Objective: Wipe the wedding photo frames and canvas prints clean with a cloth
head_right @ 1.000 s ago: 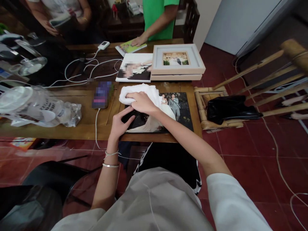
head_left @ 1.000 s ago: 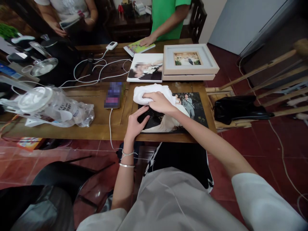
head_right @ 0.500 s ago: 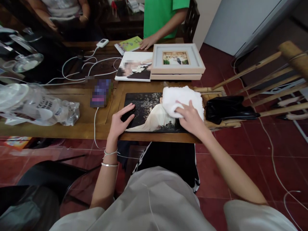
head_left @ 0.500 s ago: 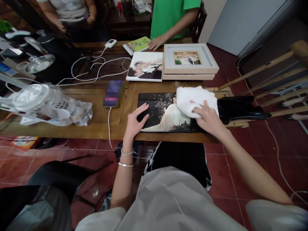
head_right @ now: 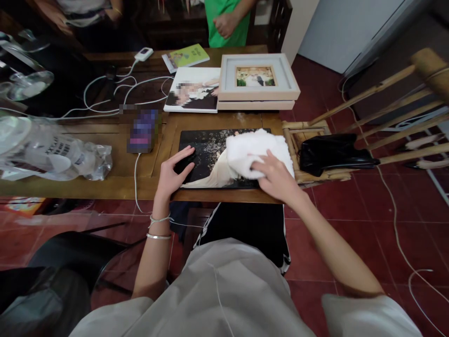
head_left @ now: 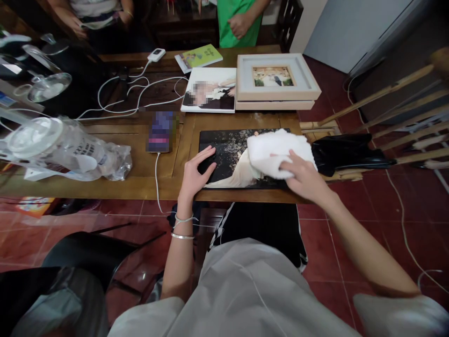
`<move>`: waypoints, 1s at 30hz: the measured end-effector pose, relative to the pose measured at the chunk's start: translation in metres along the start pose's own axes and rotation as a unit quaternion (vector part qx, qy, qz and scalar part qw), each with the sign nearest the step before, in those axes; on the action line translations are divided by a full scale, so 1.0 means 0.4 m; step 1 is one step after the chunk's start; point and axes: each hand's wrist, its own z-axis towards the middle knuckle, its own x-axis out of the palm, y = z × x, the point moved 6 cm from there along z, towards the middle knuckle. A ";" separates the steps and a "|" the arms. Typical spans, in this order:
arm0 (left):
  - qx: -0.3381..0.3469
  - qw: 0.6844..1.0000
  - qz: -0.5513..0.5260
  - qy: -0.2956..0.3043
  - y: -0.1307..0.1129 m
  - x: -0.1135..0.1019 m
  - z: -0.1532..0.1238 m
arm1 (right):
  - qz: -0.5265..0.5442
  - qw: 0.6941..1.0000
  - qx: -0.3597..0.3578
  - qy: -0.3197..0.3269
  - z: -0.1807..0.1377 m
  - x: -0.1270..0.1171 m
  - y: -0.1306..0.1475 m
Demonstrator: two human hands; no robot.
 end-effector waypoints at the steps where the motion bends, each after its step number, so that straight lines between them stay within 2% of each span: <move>1: -0.001 1.000 -0.001 0.001 -0.001 0.000 0.000 | -0.009 1.000 0.020 -0.001 0.047 -0.003 -0.034; 5: -0.004 1.000 -0.005 0.001 -0.001 -0.001 -0.001 | -0.018 0.998 0.055 -0.026 0.198 -0.018 -0.128; 8: -0.004 1.000 -0.003 0.000 0.001 -0.001 0.000 | -0.027 0.996 0.066 -0.044 0.218 -0.018 -0.140; 11: -0.008 1.000 0.000 -0.001 0.004 0.000 0.001 | -0.038 0.997 0.056 -0.037 0.145 -0.003 -0.100; 18: -0.004 1.000 0.005 -0.001 0.006 0.001 0.001 | 0.026 0.999 -0.014 -0.018 -0.143 0.004 0.090; 20: -0.003 1.000 0.008 -0.001 0.008 0.001 0.001 | 0.034 0.999 -0.021 -0.008 -0.188 -0.001 0.128; 22: -0.002 1.000 0.008 -0.001 0.008 0.000 0.002 | 0.033 0.999 -0.020 -0.001 -0.202 -0.005 0.143; 25: -0.002 1.000 0.004 -0.002 0.007 -0.001 0.002 | 0.024 1.000 -0.010 0.010 -0.159 -0.008 0.115; 30: -0.011 1.000 -0.001 -0.002 0.007 -0.003 0.002 | -0.015 0.999 0.037 0.006 0.035 -0.021 -0.020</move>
